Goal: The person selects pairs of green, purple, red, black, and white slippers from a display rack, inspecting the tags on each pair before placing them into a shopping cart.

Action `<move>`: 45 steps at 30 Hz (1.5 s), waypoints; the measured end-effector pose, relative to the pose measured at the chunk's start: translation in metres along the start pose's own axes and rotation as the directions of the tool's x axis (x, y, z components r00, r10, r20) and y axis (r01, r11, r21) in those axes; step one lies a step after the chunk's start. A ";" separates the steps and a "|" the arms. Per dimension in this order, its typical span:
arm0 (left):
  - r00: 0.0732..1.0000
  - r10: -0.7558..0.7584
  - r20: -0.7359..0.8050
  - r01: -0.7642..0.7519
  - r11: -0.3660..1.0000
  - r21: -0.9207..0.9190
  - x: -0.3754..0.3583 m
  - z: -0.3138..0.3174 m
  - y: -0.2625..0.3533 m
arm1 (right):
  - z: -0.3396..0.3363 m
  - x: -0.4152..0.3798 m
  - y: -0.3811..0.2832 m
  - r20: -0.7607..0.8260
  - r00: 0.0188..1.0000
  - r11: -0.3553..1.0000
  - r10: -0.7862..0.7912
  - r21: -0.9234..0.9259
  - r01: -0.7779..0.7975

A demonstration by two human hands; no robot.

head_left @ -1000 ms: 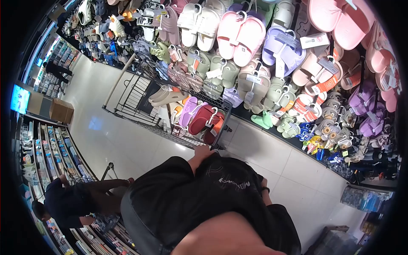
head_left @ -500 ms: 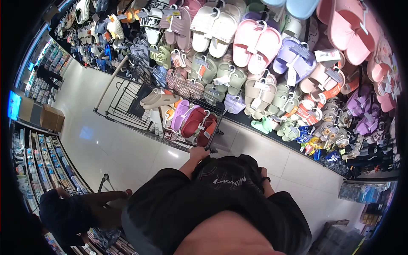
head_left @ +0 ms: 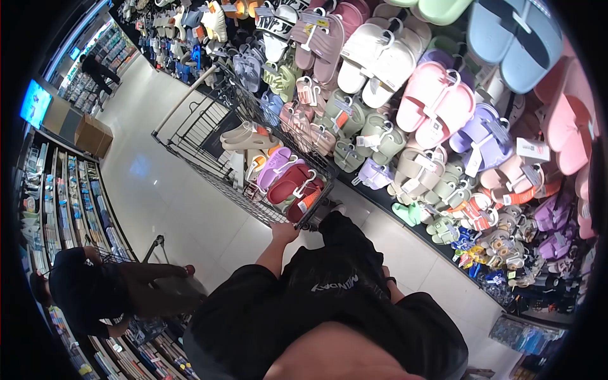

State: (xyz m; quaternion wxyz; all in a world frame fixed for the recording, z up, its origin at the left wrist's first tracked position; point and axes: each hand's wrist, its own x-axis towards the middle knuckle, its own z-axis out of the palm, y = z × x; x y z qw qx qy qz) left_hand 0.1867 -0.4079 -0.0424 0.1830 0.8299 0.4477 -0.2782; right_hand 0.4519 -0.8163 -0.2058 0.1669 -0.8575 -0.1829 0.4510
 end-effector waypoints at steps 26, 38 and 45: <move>0.929 -0.316 0.193 0.276 0.938 0.209 0.145 -0.050 -0.199 | -0.026 0.179 -0.191 -0.085 0.980 0.962 -0.180 0.191 0.193; 0.886 -0.219 -0.408 0.048 0.920 -0.389 0.257 -0.164 -0.133 | -0.036 0.174 -0.268 0.043 0.979 0.845 -0.197 -0.499 0.192; 0.969 -0.158 -0.190 0.066 0.908 -0.414 0.340 -0.195 -0.189 | -0.032 0.186 -0.276 -0.171 0.920 0.869 -0.353 -0.423 0.255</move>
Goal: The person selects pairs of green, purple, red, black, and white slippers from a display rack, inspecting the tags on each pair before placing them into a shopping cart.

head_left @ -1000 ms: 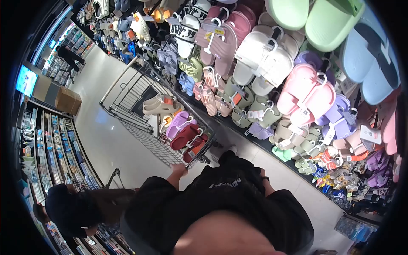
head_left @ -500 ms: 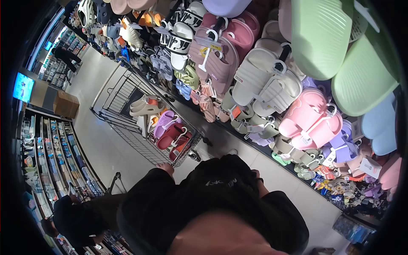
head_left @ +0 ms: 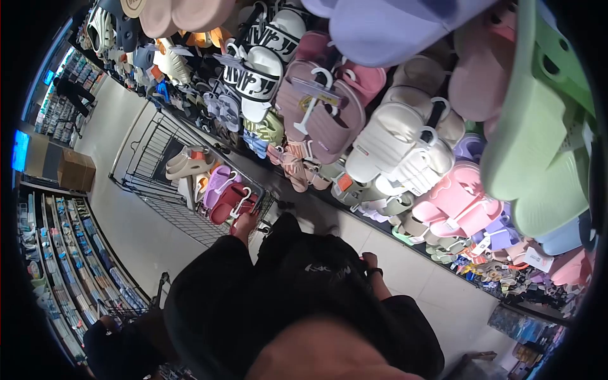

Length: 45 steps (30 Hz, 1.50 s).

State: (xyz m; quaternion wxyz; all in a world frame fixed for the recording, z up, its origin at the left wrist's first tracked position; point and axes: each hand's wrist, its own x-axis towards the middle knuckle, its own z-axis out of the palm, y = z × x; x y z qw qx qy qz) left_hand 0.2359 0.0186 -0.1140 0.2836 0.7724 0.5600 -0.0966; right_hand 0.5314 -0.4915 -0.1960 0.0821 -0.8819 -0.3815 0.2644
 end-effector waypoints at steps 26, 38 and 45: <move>0.994 -0.103 0.039 0.106 0.989 -0.100 0.069 -0.100 -0.018 | -0.322 0.126 -0.530 -0.617 0.696 0.636 -0.367 0.379 0.672; 0.995 0.060 -0.074 -0.073 0.981 -0.179 0.056 -0.093 -0.041 | -0.510 0.214 -0.604 -0.826 0.382 0.770 -0.414 -0.093 0.631; 0.631 0.443 -0.636 -0.665 0.731 -0.150 0.042 -0.155 0.019 | -0.517 0.231 -0.613 -0.737 0.598 0.738 -0.315 0.206 0.643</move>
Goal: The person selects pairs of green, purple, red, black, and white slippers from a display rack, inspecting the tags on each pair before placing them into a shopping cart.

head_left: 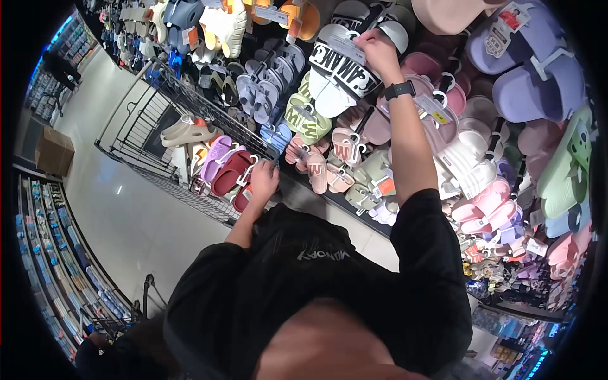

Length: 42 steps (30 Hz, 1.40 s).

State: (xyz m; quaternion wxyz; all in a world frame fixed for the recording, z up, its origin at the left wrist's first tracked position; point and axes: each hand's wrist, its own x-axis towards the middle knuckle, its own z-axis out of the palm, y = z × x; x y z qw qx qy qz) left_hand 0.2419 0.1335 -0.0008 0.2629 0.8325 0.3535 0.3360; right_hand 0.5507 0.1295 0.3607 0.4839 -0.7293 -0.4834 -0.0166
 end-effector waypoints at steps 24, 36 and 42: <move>0.693 0.709 0.131 -0.717 0.658 0.232 0.220 -0.018 0.161 | -0.013 -0.016 0.055 0.009 0.914 0.790 0.405 0.500 -0.355; 0.797 0.597 0.096 -0.599 0.801 -0.008 0.125 -0.009 0.114 | 0.051 -0.194 0.033 -0.338 0.941 0.989 0.017 0.143 0.034; 0.955 0.287 0.080 -0.273 0.951 -0.146 0.091 -0.015 0.114 | 0.081 -0.290 0.024 -0.169 0.971 0.951 -0.169 -0.286 0.116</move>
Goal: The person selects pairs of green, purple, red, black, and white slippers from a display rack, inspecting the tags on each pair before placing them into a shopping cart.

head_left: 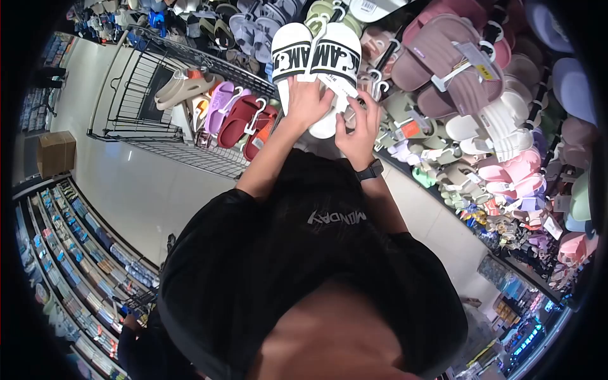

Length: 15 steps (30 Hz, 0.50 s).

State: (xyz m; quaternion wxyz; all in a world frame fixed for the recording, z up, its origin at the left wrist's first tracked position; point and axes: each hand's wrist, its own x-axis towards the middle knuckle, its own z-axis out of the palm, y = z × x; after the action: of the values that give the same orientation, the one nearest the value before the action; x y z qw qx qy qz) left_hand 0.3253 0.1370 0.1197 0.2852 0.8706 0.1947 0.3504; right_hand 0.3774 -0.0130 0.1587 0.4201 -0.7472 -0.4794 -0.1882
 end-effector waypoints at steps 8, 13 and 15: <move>1.000 -0.005 0.027 0.007 0.997 -0.081 -0.030 0.010 0.000 | 0.000 0.000 0.007 0.026 0.997 0.987 -0.075 -0.141 0.078; 0.985 -0.071 0.159 0.088 0.991 -0.102 -0.046 -0.002 0.011 | -0.032 -0.018 -0.018 0.026 0.994 0.992 -0.106 -0.061 0.107; 0.990 -0.033 0.134 0.045 0.995 -0.088 -0.050 -0.007 0.017 | -0.040 -0.028 -0.029 0.021 0.993 0.990 -0.115 -0.080 0.117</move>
State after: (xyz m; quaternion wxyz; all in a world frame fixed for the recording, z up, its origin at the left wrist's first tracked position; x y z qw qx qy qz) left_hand 0.2885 0.1000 0.1096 0.3437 0.8741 0.1761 0.2947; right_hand 0.3441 -0.0551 0.1756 0.3740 -0.7359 -0.5176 -0.2254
